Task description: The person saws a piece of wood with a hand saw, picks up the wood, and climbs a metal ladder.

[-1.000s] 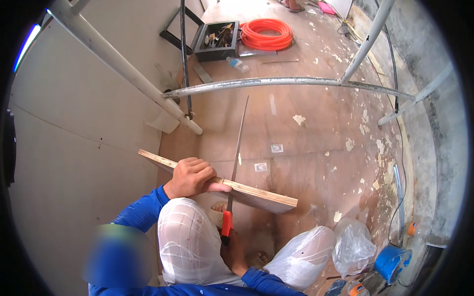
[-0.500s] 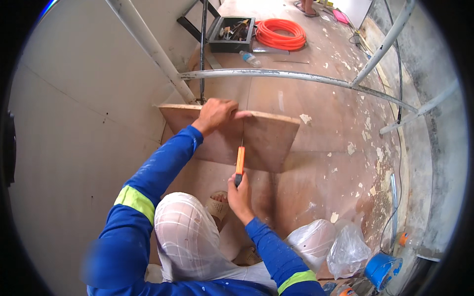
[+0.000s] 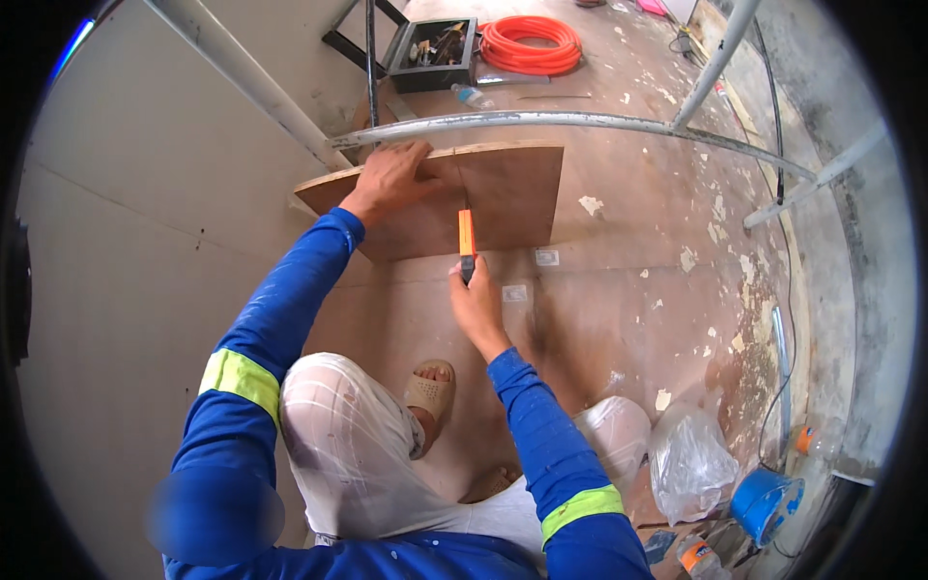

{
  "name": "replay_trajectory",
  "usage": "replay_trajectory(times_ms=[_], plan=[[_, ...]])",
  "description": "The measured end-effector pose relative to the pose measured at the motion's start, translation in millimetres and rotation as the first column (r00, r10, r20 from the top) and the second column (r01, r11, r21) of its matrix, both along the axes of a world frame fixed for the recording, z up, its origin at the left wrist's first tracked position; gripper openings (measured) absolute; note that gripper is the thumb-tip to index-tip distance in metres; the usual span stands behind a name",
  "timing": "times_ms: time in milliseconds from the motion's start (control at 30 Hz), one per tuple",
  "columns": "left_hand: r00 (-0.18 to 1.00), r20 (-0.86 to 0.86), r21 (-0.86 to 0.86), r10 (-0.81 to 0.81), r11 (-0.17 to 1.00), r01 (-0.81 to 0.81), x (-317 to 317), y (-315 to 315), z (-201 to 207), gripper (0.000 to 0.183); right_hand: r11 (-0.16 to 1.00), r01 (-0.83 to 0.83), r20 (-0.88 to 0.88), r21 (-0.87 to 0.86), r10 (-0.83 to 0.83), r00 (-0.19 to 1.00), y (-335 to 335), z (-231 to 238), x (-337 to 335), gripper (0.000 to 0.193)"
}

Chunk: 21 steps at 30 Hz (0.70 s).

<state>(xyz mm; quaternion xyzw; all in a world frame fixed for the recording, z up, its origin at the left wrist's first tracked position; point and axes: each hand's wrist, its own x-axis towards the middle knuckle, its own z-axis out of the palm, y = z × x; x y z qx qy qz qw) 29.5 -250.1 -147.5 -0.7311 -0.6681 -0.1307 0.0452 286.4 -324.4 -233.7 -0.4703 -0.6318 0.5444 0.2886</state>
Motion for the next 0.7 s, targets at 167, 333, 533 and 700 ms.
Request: replay_trajectory(times_ms=[167, 333, 533, 700], plan=[[0.996, -0.027, -0.016, 0.087, 0.996, -0.088, 6, -1, 0, 0.049, 0.997, 0.011, 0.052, 0.083, -0.016, 0.999, 10, -3, 10, 0.036], [0.99, -0.117, -0.062, 0.083, 0.994, -0.091, 22, -10, 1, 0.051, 0.994, 0.025, 0.134, 0.104, -0.039, 0.99, -15, -3, 21, 0.047], [0.985, -0.133, -0.106, 0.113, 0.986, -0.127, 14, 3, 0, 0.053, 0.979, 0.048, -0.07, 0.199, -0.035, 0.997, -13, -25, 21, 0.047], [0.99, -0.044, -0.165, 0.131, 0.977, -0.136, -6, 20, -4, 0.059, 0.977, 0.084, -0.061, 0.195, -0.073, 0.995, -6, -49, 9, 0.045]])
